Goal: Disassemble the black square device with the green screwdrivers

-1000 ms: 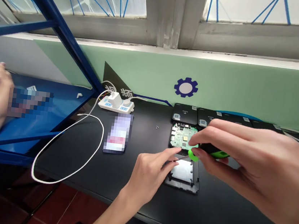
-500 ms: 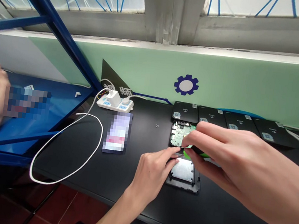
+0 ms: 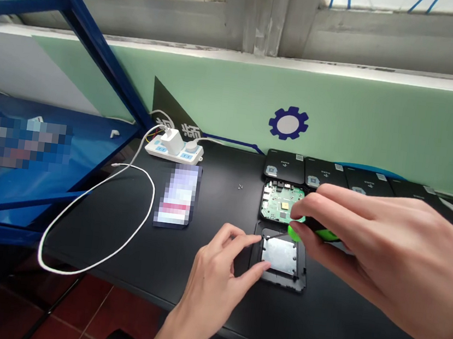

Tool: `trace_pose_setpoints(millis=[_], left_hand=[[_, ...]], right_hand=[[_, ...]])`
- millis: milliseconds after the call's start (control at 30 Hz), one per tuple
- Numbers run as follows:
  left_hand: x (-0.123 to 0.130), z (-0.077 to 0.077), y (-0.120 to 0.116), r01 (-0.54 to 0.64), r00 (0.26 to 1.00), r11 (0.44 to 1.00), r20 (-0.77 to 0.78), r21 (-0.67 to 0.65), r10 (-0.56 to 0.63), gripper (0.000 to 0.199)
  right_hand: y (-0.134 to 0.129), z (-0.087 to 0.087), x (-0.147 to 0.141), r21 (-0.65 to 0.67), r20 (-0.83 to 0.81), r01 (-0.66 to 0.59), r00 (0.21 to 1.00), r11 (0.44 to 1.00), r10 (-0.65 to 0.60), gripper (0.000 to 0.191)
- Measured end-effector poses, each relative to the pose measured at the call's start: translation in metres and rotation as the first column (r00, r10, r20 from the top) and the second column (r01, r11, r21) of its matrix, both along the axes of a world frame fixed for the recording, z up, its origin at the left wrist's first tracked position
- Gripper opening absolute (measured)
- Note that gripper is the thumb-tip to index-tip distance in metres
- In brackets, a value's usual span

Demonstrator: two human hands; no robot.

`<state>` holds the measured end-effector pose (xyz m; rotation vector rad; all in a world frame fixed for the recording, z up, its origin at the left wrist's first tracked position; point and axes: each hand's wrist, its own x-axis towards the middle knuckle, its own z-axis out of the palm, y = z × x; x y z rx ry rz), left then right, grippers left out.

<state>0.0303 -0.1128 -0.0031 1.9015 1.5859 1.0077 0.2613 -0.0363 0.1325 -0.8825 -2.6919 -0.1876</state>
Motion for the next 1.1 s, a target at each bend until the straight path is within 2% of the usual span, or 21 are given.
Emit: trace_pose_setpoints(millis=[100,267,567,667,800,900,967,1033,1100], left_hand=[[0.005,-0.004,-0.005,0.006,1.0,1.0,0.006,-0.029,-0.006,0.037],[0.009,-0.011,-0.007,0.001,1.0,1.0,0.011,-0.024,-0.001,0.042],[0.011,-0.011,-0.006,-0.008,0.998,1.0,-0.062,-0.022,0.007,0.044],[0.011,-0.011,-0.006,0.0,0.996,1.0,-0.09,-0.023,-0.002,0.046],[0.011,-0.012,-0.006,0.001,0.994,0.999,-0.11,-0.032,-0.004,0.047],[0.011,-0.011,-0.006,0.002,0.992,1.0,-0.125,-0.031,-0.006,0.047],[0.011,-0.011,-0.006,0.004,0.99,1.0,-0.139,-0.029,-0.008,0.046],[0.011,-0.011,-0.006,0.004,0.989,1.0,-0.147,-0.026,-0.008,0.046],[0.01,-0.011,-0.006,0.004,0.989,1.0,-0.146,-0.02,-0.007,0.046]], right_hand=[[0.0,0.001,0.0,-0.017,0.018,0.009,1.0,1.0,-0.009,0.022],[0.001,0.003,-0.007,0.049,0.003,-0.008,1.0,0.999,0.008,0.023],[0.001,0.001,-0.008,-0.004,0.001,-0.016,1.0,1.0,0.016,0.018],[-0.001,0.002,-0.008,-0.045,-0.005,-0.035,0.999,0.998,0.034,0.016],[-0.008,0.007,-0.005,-0.194,-0.006,-0.02,1.0,0.981,0.02,0.016],[-0.009,0.011,-0.002,-0.253,-0.012,-0.01,1.0,0.967,0.008,0.02],[-0.007,0.011,-0.001,-0.234,-0.014,0.015,1.0,0.972,-0.019,0.018],[-0.002,0.009,-0.001,-0.148,-0.016,0.056,0.998,0.987,-0.059,0.018],[0.002,0.007,-0.002,-0.039,-0.018,0.09,0.996,0.995,-0.091,0.031]])
